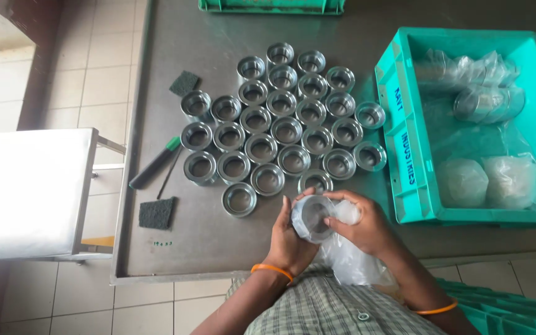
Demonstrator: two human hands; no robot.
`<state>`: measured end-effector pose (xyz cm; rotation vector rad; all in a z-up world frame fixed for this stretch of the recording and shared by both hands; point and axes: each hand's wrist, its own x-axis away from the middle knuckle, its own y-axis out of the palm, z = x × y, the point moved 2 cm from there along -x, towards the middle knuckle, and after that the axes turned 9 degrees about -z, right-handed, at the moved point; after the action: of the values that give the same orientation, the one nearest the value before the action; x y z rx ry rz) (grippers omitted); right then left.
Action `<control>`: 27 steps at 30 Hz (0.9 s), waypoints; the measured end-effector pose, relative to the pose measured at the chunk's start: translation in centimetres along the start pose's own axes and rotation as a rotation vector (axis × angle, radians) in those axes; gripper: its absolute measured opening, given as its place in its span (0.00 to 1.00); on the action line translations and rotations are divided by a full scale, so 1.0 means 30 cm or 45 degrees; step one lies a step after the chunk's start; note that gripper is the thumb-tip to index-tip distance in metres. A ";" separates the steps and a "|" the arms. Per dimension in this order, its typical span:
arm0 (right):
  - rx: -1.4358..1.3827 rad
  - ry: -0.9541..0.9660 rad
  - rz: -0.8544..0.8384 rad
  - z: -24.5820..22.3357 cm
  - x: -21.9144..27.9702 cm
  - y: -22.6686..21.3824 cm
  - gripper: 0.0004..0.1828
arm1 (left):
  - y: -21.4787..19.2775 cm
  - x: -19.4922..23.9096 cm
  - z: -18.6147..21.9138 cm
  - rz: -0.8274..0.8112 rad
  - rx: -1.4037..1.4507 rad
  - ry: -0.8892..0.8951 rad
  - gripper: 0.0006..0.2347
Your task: Inspecting and packaging metal rings on a metal fabrication floor.
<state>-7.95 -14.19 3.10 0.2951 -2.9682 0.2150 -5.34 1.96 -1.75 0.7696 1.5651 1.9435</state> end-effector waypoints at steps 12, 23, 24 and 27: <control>-0.224 -0.105 -0.005 0.056 0.021 0.039 0.23 | 0.075 0.046 0.077 -0.181 -1.591 0.468 0.27; 0.074 -0.230 -0.264 -0.122 0.023 0.089 0.28 | -0.035 0.041 0.093 0.042 0.103 0.009 0.36; 0.113 -0.259 -0.176 -0.125 0.020 0.088 0.26 | -0.045 0.034 0.089 0.022 0.067 -0.004 0.35; 0.334 -0.192 -0.002 -0.100 0.023 0.085 0.24 | -0.095 0.014 0.056 0.029 0.054 -0.019 0.32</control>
<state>-8.75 -11.37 5.83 0.3592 -3.0862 0.6107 -4.29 3.95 -4.23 0.8208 1.6000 1.9215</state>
